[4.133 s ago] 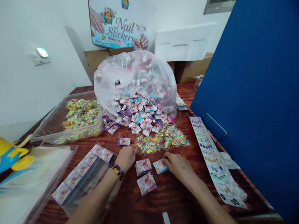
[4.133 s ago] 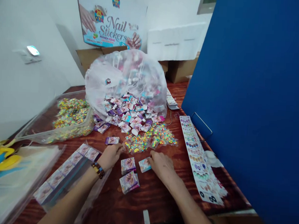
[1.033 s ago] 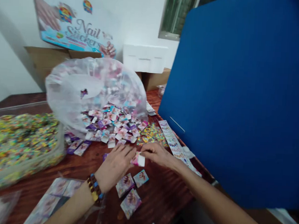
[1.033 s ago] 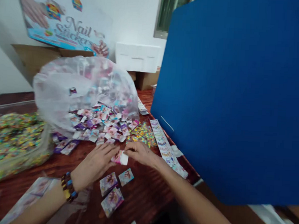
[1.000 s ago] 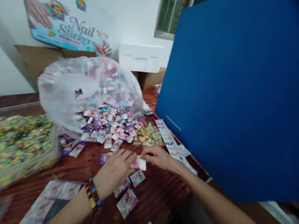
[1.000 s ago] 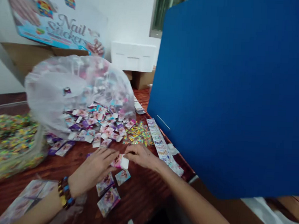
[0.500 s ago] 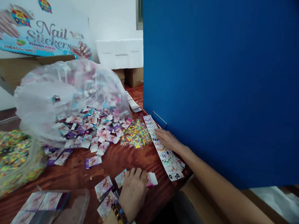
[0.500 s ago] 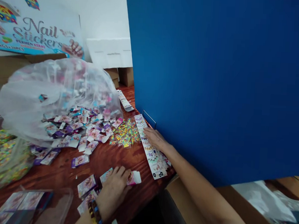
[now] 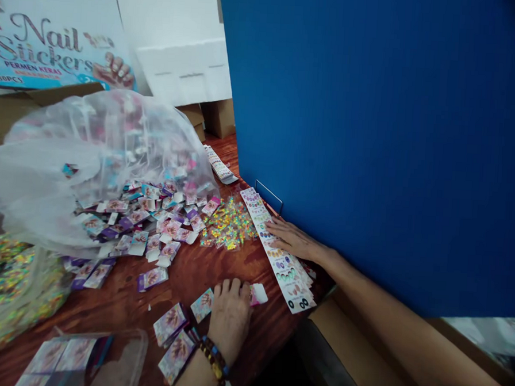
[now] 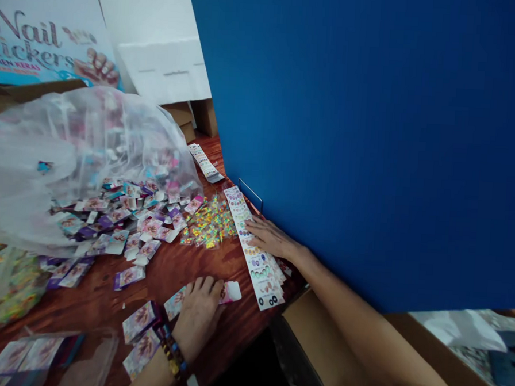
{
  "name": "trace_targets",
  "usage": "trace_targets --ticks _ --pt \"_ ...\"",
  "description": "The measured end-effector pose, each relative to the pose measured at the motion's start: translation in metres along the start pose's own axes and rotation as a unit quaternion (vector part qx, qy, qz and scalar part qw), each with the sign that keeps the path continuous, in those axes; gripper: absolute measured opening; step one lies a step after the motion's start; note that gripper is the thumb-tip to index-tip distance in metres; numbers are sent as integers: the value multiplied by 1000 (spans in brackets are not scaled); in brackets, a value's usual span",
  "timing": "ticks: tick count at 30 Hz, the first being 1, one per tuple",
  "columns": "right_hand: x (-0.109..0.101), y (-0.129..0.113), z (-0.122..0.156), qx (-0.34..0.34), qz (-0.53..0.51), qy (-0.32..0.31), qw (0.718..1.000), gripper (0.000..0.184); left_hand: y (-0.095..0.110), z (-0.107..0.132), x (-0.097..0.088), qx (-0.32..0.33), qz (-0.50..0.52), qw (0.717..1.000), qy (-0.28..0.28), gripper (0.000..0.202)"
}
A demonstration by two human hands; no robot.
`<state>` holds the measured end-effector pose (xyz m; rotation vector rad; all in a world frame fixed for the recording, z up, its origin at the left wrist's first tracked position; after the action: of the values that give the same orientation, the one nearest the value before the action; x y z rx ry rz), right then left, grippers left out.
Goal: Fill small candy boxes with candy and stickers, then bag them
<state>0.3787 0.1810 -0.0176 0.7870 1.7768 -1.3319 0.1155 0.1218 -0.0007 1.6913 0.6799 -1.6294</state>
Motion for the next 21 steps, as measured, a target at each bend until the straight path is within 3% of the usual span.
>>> trace_targets --ticks 6,10,12,15,19,21 --pt "10 -1 4 -21 22 32 999 38 -1 0 -2 2 -4 1000 4 46" --pt "11 -2 3 7 -18 77 997 26 -6 3 -9 -10 24 1000 7 44" --pt "-1 -9 4 15 -57 102 993 22 -9 3 -16 -22 61 998 20 40" --pt "-36 -31 4 45 -133 123 982 25 -14 -2 -30 -43 163 983 77 37" --pt "-79 -66 -4 81 -228 87 966 26 -13 -17 -50 -54 319 927 189 44" --pt "-86 -78 -12 78 -270 62 958 25 -11 -26 -55 -63 379 904 188 45"
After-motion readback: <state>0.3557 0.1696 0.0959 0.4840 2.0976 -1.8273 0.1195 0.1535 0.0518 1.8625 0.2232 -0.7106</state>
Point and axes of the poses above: each hand's wrist, its own z-axis away from the middle knuckle, its own x-axis out of the palm, y = z × x, the point moved 1 cm from there along -z, towards the middle knuckle, and after that the axes turned 7 degrees about y, right-handed, at the moved point
